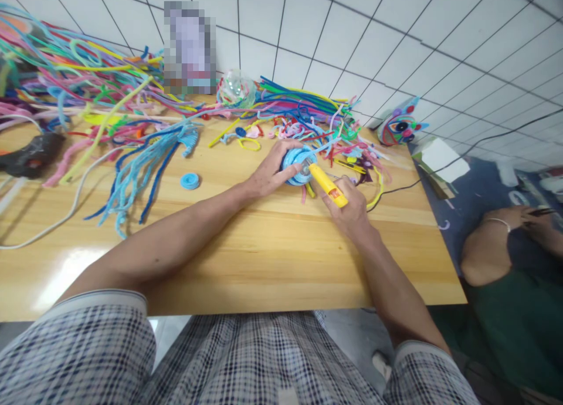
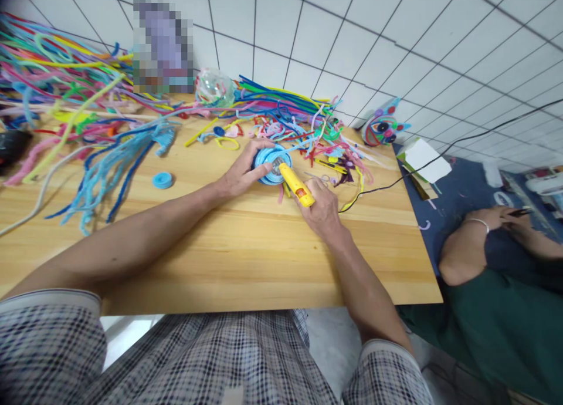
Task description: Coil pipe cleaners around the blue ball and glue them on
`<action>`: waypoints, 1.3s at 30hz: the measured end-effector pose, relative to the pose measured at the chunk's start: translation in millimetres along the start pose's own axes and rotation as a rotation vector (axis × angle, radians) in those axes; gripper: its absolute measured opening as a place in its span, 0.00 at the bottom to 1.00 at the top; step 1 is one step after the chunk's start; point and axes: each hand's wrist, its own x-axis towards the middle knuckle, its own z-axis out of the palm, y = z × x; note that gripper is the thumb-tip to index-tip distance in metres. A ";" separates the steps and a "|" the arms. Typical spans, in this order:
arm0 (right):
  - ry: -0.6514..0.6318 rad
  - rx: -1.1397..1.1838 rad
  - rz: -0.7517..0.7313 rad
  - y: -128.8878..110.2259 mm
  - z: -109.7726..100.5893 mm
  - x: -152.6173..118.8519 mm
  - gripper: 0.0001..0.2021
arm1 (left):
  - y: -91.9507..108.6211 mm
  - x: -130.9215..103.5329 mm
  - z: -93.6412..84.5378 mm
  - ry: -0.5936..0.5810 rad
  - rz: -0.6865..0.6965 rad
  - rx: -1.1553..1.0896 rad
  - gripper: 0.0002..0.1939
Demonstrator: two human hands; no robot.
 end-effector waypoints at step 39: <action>0.019 0.012 0.007 -2.7 0.8 0.1 0.14 | -2.6 0.0 1.6 0.012 0.011 -0.005 0.32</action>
